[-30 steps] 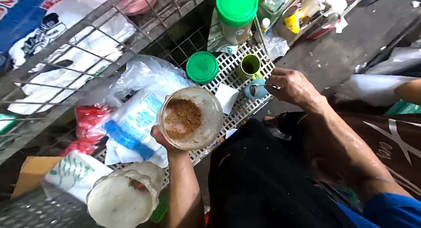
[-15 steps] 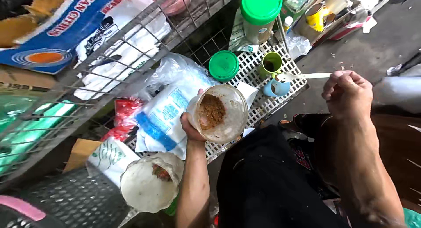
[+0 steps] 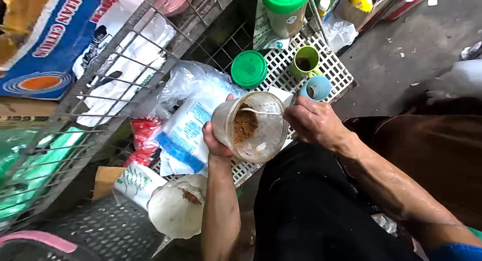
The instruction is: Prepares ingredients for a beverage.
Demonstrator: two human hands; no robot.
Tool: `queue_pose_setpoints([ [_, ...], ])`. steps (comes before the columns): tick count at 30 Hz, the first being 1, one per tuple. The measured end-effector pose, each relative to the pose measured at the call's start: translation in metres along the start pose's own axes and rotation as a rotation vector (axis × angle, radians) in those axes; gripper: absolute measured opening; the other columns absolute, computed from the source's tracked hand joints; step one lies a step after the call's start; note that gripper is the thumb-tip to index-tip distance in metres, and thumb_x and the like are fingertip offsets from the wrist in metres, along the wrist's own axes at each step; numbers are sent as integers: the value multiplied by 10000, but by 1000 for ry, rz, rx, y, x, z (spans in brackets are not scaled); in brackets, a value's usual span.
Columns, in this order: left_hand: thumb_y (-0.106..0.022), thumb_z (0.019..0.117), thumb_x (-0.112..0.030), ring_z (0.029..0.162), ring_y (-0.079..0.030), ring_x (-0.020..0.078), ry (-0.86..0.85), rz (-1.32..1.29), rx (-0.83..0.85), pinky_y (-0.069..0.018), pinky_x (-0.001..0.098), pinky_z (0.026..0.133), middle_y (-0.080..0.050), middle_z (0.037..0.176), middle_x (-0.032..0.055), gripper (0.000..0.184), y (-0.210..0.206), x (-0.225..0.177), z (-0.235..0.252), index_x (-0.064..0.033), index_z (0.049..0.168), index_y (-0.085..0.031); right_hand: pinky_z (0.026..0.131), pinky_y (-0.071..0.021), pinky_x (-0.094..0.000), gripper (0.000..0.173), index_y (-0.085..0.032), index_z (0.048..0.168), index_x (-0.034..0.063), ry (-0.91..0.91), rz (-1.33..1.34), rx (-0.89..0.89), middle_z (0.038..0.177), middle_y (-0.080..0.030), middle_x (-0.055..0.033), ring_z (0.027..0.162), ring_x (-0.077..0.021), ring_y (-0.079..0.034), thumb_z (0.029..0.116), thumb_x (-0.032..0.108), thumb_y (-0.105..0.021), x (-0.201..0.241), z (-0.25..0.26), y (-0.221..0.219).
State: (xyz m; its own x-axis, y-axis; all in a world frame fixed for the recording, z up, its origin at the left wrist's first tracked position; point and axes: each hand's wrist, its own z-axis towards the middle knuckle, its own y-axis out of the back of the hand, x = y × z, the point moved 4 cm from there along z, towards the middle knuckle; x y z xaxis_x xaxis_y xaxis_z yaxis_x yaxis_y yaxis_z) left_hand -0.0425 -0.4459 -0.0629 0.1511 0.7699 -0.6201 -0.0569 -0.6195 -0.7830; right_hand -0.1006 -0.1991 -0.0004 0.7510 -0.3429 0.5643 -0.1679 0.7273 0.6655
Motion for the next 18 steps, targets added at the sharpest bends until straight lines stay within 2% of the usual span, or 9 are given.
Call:
queue_pose_setpoints([
  [2, -598, 924, -530, 1186, -659, 149, 5, 34, -10, -581, 373, 960, -663, 1337, 30, 666, 1, -1, 0, -187, 1490, -521, 503, -496, -359, 147, -704, 929, 19, 3, -16, 94, 788, -602, -99, 645, -224, -613, 968, 104, -590, 5, -4, 3],
  [4, -588, 912, -581, 1251, -615, 202, 28, 83, -7, -555, 432, 999, -589, 1431, 78, 803, 10, 2, 3, -170, 1574, -395, 494, -495, -362, 146, -696, 908, 39, -12, 36, 183, 793, -600, -83, 639, -214, -614, 964, 119, -588, 7, -5, 3],
  [6, -594, 899, -605, 1261, -609, 210, 31, 120, -21, -550, 438, 1009, -576, 1447, 82, 846, 14, 4, 5, -172, 1589, -365, 513, -512, -344, 134, -693, 904, 54, -59, 124, 245, 811, -605, -60, 649, -183, -617, 960, 141, -607, 8, -8, -1],
  [8, -585, 901, -614, 1272, -600, 213, 26, 146, -30, -541, 444, 1023, -565, 1459, 79, 852, 18, 7, 7, -178, 1595, -354, 581, -549, -325, 133, -707, 907, 49, -149, 222, 244, 826, -633, -51, 693, -157, -636, 952, 136, -617, 6, -14, -7],
  [10, -591, 886, -620, 1266, -605, 207, 24, 161, -51, -546, 447, 1013, -576, 1448, 71, 854, 20, 12, 10, -188, 1588, -369, 633, -554, -293, 156, -714, 914, 57, -314, 332, 237, 812, -651, -23, 697, -106, -623, 971, 152, -605, 1, -21, -13],
  [12, -597, 881, -615, 1283, -595, 198, 15, 179, -54, -541, 441, 1024, -575, 1453, 62, 852, 20, 15, 11, -190, 1585, -376, 551, -513, -262, 174, -699, 903, 87, -543, 485, 257, 715, -620, 19, 591, -61, -571, 1002, 193, -601, -3, -30, -19],
  [14, -624, 865, -618, 1272, -605, 187, -2, 202, -71, -544, 430, 1022, -596, 1430, 54, 847, 20, 19, 12, -190, 1565, -412, 500, -476, -267, 191, -692, 920, 81, -730, 658, 263, 654, -592, 10, 526, -74, -534, 1027, 213, -605, -10, -41, -25],
  [16, -668, 834, -635, 1194, -654, 172, -23, 214, -134, -573, 419, 969, -666, 1335, 34, 777, 22, 24, 13, -207, 1470, -538, 473, -440, -247, 191, -695, 920, 53, -819, 783, 195, 631, -574, -3, 499, -78, -503, 1024, 191, -613, -15, -48, -26],
  [18, -655, 859, -593, 1175, -663, 145, -39, 198, -118, -580, 392, 964, -679, 1306, 13, 711, 22, 29, 15, -216, 1454, -556, 452, -426, -229, 187, -697, 929, 48, -881, 850, 122, 622, -571, -4, 479, -71, -489, 1026, 189, -622, -21, -55, -21],
])
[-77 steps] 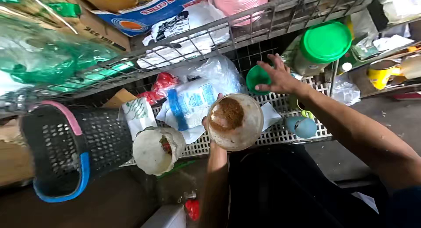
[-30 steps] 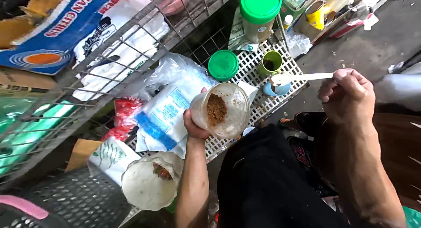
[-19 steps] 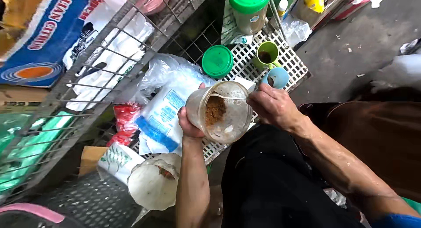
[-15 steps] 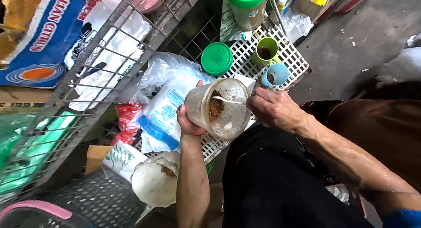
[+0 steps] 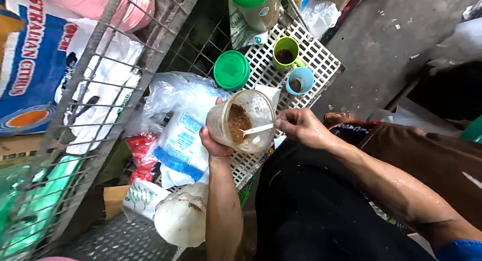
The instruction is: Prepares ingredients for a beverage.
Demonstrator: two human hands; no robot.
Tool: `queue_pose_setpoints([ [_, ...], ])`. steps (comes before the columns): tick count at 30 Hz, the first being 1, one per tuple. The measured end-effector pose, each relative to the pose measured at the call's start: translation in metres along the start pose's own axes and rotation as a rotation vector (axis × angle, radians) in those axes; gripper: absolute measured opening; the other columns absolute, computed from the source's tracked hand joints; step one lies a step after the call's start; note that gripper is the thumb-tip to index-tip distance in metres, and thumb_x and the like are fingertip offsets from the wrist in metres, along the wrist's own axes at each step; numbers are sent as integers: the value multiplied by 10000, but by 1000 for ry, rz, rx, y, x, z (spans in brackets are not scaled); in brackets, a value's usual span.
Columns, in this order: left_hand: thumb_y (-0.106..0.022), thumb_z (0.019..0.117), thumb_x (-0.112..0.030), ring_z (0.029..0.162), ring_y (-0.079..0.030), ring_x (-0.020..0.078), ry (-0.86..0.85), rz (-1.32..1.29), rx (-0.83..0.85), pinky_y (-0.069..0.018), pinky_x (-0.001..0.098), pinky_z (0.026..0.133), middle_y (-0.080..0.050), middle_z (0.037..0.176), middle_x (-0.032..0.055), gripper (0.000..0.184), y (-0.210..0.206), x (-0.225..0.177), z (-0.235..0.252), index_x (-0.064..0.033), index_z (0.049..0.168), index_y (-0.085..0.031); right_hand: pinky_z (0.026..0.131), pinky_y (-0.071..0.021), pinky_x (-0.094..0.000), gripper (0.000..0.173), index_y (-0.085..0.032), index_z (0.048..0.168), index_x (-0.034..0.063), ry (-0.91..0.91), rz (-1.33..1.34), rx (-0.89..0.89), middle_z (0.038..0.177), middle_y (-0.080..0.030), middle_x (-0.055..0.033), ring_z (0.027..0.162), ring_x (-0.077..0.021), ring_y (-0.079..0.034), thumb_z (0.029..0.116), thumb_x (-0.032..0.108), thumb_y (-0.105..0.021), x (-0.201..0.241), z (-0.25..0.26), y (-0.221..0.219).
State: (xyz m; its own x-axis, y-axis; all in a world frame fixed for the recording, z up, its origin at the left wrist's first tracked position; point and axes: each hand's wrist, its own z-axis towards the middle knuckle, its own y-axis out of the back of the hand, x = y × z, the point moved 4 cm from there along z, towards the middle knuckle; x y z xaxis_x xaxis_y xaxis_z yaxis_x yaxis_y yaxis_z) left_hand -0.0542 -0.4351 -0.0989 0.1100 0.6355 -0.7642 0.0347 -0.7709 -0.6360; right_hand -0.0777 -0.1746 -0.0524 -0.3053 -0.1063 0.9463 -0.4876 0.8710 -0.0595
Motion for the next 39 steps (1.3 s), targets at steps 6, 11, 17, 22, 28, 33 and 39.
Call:
queue_pose_setpoints([
  [6, -764, 735, -631, 1041, -717, 189, 58, -151, -113, -611, 460, 861, -743, 1118, 34, 594, 3, 26, 18, -237, 1174, -702, 434, -424, -225, 165, -707, 960, 49, -35, 58, -193, 630, -589, -16, 463, -77, -486, 1022, 182, -631, 5, -13, 39],
  [11, -781, 700, -655, 1069, -709, 230, 134, -215, -76, -606, 511, 858, -727, 1164, 52, 675, -10, 42, 42, -247, 1228, -674, 434, -395, -225, 165, -710, 975, 74, -60, 119, -330, 615, -551, -6, 458, -70, -443, 1019, 210, -628, 12, -31, 68],
  [17, -792, 672, -667, 1097, -694, 264, 183, -263, -112, -587, 552, 881, -713, 1186, 78, 731, -5, 53, 52, -239, 1249, -657, 438, -410, -208, 155, -713, 987, 122, 17, 149, -527, 613, -541, 34, 454, -43, -432, 1023, 219, -597, 28, -63, 110],
  [22, -800, 650, -661, 1092, -693, 299, 227, -302, -163, -580, 584, 869, -706, 1195, 106, 772, 5, 53, 49, -218, 1263, -645, 455, -456, -226, 142, -700, 999, 102, 139, -217, -713, 665, -597, 33, 489, -50, -505, 1007, 226, -631, 26, -73, 124],
  [28, -804, 643, -661, 1128, -681, 311, 245, -336, -141, -569, 594, 900, -697, 1225, 116, 811, 12, 52, 45, -214, 1297, -633, 626, -564, -391, 168, -739, 1051, 7, 544, -984, -640, 841, -653, -146, 721, -251, -653, 988, 126, -639, -26, -38, 100],
  [33, -799, 651, -672, 1116, -688, 293, 217, -339, -137, -576, 576, 898, -707, 1206, 103, 788, 11, 45, 42, -216, 1277, -649, 624, -555, -363, 163, -754, 1069, 13, 634, -1014, -700, 834, -666, -146, 722, -242, -656, 977, 117, -668, -10, -45, 94],
  [39, -760, 758, -644, 1047, -722, 203, 183, -298, 19, -619, 471, 841, -745, 1137, 35, 601, -5, 30, 40, -254, 1212, -702, 671, -556, -254, 189, -690, 1016, 32, 772, -670, -758, 862, -641, -49, 752, -89, -629, 1021, 211, -631, 39, -67, 85],
])
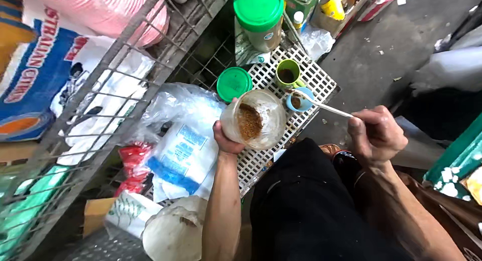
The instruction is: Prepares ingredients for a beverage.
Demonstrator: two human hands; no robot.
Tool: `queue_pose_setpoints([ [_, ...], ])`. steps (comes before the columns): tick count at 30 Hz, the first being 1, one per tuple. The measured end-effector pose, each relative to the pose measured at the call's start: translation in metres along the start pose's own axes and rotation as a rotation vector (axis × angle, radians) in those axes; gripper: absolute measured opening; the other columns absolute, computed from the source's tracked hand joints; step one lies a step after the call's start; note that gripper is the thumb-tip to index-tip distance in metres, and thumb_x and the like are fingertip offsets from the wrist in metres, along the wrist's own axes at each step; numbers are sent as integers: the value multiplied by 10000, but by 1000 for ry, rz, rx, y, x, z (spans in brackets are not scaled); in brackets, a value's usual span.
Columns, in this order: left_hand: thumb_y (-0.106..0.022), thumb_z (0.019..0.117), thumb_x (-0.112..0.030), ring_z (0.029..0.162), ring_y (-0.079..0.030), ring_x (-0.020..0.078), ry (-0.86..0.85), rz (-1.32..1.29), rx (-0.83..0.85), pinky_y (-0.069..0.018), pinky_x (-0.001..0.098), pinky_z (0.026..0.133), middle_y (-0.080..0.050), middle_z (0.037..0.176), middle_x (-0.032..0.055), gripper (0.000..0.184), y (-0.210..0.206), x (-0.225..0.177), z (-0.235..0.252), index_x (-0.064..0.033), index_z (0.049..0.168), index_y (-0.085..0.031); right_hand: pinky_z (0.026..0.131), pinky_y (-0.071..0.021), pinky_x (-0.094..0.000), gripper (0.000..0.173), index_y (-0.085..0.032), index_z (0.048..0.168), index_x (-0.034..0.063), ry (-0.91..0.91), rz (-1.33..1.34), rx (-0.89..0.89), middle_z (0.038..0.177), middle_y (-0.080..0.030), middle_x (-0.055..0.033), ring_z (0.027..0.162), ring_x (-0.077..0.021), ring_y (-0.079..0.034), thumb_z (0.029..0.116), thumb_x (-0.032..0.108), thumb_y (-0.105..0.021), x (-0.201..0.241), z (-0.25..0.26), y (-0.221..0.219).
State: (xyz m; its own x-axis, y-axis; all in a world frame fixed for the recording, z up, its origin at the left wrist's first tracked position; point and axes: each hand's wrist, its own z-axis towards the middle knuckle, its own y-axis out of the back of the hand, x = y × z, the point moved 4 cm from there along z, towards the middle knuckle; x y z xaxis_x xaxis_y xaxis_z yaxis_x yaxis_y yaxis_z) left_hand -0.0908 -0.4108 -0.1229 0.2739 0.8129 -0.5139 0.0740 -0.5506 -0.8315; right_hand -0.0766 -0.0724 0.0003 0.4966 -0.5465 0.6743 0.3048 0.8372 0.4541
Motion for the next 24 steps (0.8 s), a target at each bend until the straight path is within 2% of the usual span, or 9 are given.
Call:
queue_pose_setpoints([
  [1, -741, 786, -632, 1057, -720, 197, 3, 12, 37, -620, 458, 846, -739, 1165, 32, 609, -3, -1, 1, -254, 1261, -683, 686, -541, -243, 181, -686, 1003, 38, 18, 38, 30, 855, -634, -40, 765, -81, -617, 1018, 210, -631, 6, 6, -7],
  [2, -699, 839, -608, 1115, -695, 192, 10, 20, 113, -606, 448, 894, -705, 1247, 32, 661, -6, -2, 1, -252, 1388, -608, 687, -530, -249, 173, -695, 993, 32, 40, 59, 76, 843, -640, -50, 766, -92, -610, 1007, 194, -634, 10, 10, -17],
  [4, -671, 874, -577, 1146, -680, 187, 28, 20, 180, -598, 435, 921, -677, 1307, 36, 719, -12, -3, 3, -246, 1493, -515, 647, -534, -287, 168, -717, 987, 12, 88, 40, 186, 822, -647, -90, 732, -145, -609, 987, 163, -643, 13, 16, -44],
  [6, -671, 873, -573, 1140, -683, 186, 39, 29, 191, -604, 426, 910, -670, 1319, 41, 753, -18, -2, 2, -239, 1520, -481, 588, -542, -345, 178, -722, 1005, 7, 133, -29, 303, 816, -636, -120, 694, -208, -625, 991, 161, -635, 12, 16, -70],
  [8, -655, 874, -585, 1201, -643, 214, 43, 65, 193, -582, 451, 941, -610, 1401, 69, 820, -17, 0, 0, -224, 1567, -407, 556, -540, -380, 166, -712, 990, -6, 203, -61, 402, 805, -626, -132, 683, -250, -637, 989, 130, -617, 17, 15, -88],
  [14, -676, 851, -602, 1197, -646, 232, 21, 119, 141, -584, 455, 940, -605, 1404, 97, 878, -9, -4, -6, -203, 1578, -388, 471, -493, -374, 133, -639, 874, 35, 291, -100, 734, 789, -577, -104, 633, -255, -614, 972, 85, -565, 45, 3, -95],
  [17, -671, 855, -600, 1209, -640, 229, 28, 111, 143, -582, 453, 945, -598, 1414, 90, 874, -5, -6, -8, -211, 1581, -380, 478, -497, -380, 139, -630, 864, 55, 233, -88, 859, 794, -576, -92, 629, -246, -613, 975, 105, -563, 51, -4, -94],
  [20, -667, 852, -605, 1208, -640, 227, 32, 127, 130, -583, 448, 939, -597, 1413, 91, 886, -1, -3, -10, -215, 1589, -366, 488, -513, -373, 162, -649, 873, 57, 133, -13, 897, 800, -580, -79, 612, -219, -612, 988, 147, -577, 50, -7, -97],
  [24, -670, 835, -629, 1215, -635, 239, 26, 159, 96, -579, 470, 943, -598, 1412, 93, 892, 5, 1, -12, -217, 1575, -391, 666, -575, -341, 165, -711, 937, 59, -216, 198, 935, 826, -660, -38, 723, -139, -650, 992, 174, -606, 31, -7, -102],
])
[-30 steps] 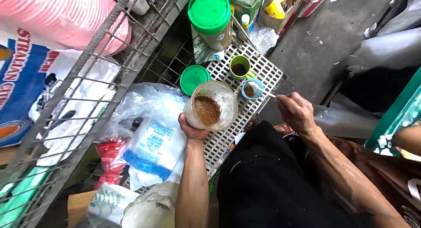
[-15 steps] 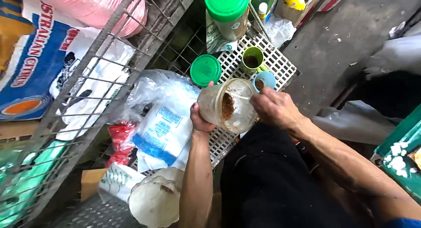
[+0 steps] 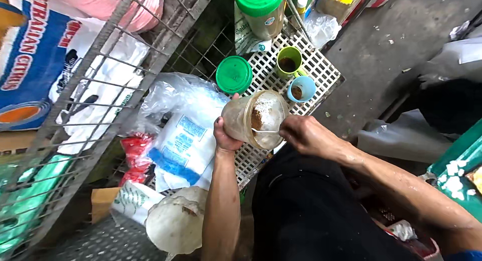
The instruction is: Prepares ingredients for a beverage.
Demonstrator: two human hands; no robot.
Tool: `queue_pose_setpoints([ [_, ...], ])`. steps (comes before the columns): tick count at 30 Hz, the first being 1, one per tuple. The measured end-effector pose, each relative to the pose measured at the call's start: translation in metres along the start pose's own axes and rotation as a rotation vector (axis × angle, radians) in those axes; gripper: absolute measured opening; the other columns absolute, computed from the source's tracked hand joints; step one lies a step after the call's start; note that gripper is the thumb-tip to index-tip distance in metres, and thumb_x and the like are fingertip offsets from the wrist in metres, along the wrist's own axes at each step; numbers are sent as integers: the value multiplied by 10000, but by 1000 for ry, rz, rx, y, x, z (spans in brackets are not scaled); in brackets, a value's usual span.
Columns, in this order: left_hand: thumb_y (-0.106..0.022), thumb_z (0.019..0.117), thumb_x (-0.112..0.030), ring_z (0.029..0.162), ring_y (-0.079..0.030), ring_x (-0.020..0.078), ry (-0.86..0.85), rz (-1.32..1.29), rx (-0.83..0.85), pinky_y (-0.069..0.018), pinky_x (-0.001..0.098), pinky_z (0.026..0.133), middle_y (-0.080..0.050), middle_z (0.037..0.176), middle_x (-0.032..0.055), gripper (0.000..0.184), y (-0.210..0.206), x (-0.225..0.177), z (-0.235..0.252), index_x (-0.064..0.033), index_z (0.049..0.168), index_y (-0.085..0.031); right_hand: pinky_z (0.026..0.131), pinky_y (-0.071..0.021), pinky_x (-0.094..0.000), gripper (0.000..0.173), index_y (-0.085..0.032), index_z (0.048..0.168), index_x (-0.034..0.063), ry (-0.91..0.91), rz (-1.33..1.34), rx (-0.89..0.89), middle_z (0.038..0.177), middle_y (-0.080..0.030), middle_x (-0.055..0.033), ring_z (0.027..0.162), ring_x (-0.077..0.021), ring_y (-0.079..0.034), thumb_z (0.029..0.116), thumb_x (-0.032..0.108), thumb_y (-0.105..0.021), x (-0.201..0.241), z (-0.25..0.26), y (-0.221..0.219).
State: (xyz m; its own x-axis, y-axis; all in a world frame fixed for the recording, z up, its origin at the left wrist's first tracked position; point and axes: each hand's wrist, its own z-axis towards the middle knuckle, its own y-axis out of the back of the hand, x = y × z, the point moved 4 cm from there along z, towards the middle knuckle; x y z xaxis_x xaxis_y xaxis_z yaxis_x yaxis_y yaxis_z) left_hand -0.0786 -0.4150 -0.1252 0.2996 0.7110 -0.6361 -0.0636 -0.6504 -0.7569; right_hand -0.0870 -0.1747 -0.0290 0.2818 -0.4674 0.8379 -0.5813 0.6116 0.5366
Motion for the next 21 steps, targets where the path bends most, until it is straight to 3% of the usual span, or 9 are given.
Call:
queue_pose_setpoints([
  [3, -673, 825, -643, 1204, -642, 237, -25, 39, -23, -583, 470, 935, -602, 1408, 93, 914, 0, 1, 0, -216, 1579, -384, 532, -518, -278, 194, -689, 915, 90, -239, 342, 39, 667, -621, 4, 548, -83, -580, 1032, 214, -597, -18, 0, -3],
  [7, -660, 851, -617, 1226, -630, 209, -70, 30, -16, -574, 448, 962, -599, 1419, 66, 858, -3, 2, 1, -215, 1567, -411, 459, -469, -245, 215, -677, 907, 48, -327, 611, 24, 603, -587, -23, 473, -90, -535, 1041, 194, -594, -29, -5, 0],
  [10, -685, 850, -564, 1133, -689, 170, -101, -42, -29, -606, 417, 905, -692, 1282, 25, 677, -7, 1, 1, -233, 1431, -576, 453, -453, -227, 205, -688, 932, 40, -357, 682, -11, 605, -583, -20, 471, -79, -523, 1041, 187, -595, -31, -11, 12],
  [13, -683, 846, -570, 1149, -678, 174, -109, -50, -46, -600, 430, 914, -687, 1283, 26, 673, -5, 2, 3, -240, 1423, -580, 455, -456, -222, 189, -701, 953, 47, -383, 690, -61, 634, -606, -24, 481, -81, -528, 1036, 188, -605, -32, -18, 28],
  [16, -750, 757, -633, 1038, -721, 198, -102, -52, -187, -620, 465, 829, -740, 1136, 31, 592, 0, 6, 5, -253, 1206, -687, 454, -467, -223, 173, -696, 936, 50, -398, 709, -131, 623, -600, -25, 476, -84, -530, 1027, 168, -607, -37, -29, 41],
  [21, -749, 734, -676, 1090, -703, 246, -57, -105, -133, -598, 523, 874, -719, 1195, 67, 700, 6, 15, 15, -246, 1278, -655, 464, -453, -210, 175, -692, 952, 58, -401, 786, -253, 631, -594, -20, 484, -68, -508, 1032, 169, -583, -43, -51, 68],
])
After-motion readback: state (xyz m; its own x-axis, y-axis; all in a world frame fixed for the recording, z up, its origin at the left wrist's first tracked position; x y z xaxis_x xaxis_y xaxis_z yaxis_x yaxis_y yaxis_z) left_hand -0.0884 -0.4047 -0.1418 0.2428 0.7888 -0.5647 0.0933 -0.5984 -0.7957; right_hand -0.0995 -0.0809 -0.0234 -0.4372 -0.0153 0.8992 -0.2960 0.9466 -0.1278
